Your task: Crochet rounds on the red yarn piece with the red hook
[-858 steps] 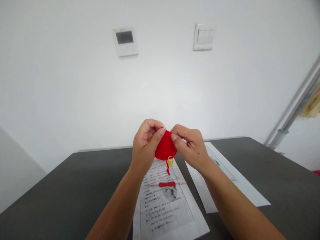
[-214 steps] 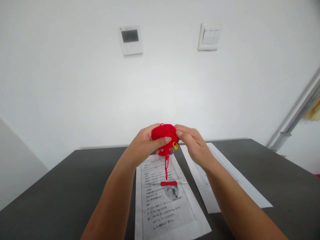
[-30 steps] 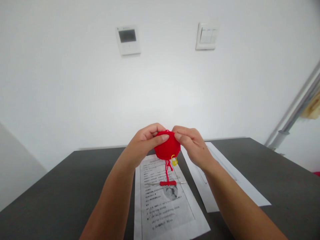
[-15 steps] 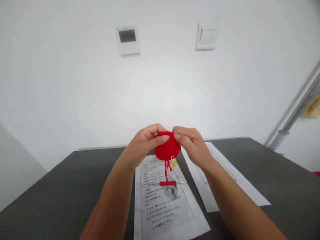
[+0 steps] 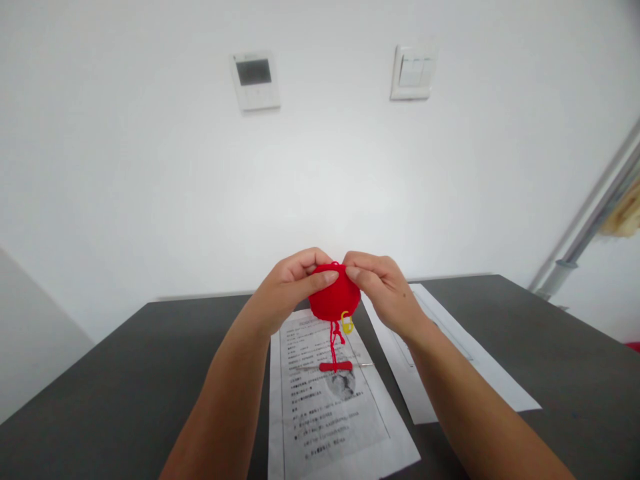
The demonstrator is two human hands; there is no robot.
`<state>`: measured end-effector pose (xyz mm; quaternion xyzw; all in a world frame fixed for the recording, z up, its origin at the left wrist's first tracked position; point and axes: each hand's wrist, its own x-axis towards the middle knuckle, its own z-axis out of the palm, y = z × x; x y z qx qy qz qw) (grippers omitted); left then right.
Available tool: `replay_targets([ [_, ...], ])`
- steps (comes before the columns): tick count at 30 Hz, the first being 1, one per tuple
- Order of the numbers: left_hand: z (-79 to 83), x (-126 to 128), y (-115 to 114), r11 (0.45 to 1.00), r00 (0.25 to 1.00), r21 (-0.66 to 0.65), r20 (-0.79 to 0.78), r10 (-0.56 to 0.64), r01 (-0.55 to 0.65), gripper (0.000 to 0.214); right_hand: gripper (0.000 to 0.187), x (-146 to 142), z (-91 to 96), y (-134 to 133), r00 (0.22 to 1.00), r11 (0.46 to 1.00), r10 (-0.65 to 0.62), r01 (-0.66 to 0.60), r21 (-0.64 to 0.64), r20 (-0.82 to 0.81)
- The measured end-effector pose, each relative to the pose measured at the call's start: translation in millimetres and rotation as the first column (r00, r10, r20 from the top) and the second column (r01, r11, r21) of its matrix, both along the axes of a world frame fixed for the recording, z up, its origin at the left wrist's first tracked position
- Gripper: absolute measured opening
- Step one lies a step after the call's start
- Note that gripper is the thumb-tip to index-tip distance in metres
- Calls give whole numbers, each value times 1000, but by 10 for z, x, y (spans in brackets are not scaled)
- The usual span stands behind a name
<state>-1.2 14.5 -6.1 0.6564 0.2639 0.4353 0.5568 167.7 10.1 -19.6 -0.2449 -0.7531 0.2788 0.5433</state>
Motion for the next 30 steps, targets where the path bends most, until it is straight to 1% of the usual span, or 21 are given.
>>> replay_targets([
  [5,-5,5,6,1000,1000,-1,6,-8,8,21,28,3,-6,-2,1000,1000,3,-3,0,-6],
  [10,-3,9,3,1000,1000,1,-12,-13,13,21,26,-3,5,5,1000,1000,3,-3,-27,4],
  [16,-6,7,2,1000,1000,7,-8,-13,13,20,26,-7,6,9,1000,1000,17,-17,-16,1],
  [23,-9,13,15,1000,1000,15,-28,-6,6,19,28,-3,-2,8,1000,1000,-1,2,-27,15],
  [26,-12,29,27,997,998,54,-38,56,-54,16,27,-11,-3,36,999,999,-32,33,-24,20],
  [28,-24,37,43,976,988,156,1,154,-153,17,26,-15,-11,58,998,998,-51,52,-30,23],
  [30,-42,41,62,934,972,272,16,235,-230,17,25,-17,-23,78,997,996,-65,67,-53,36],
])
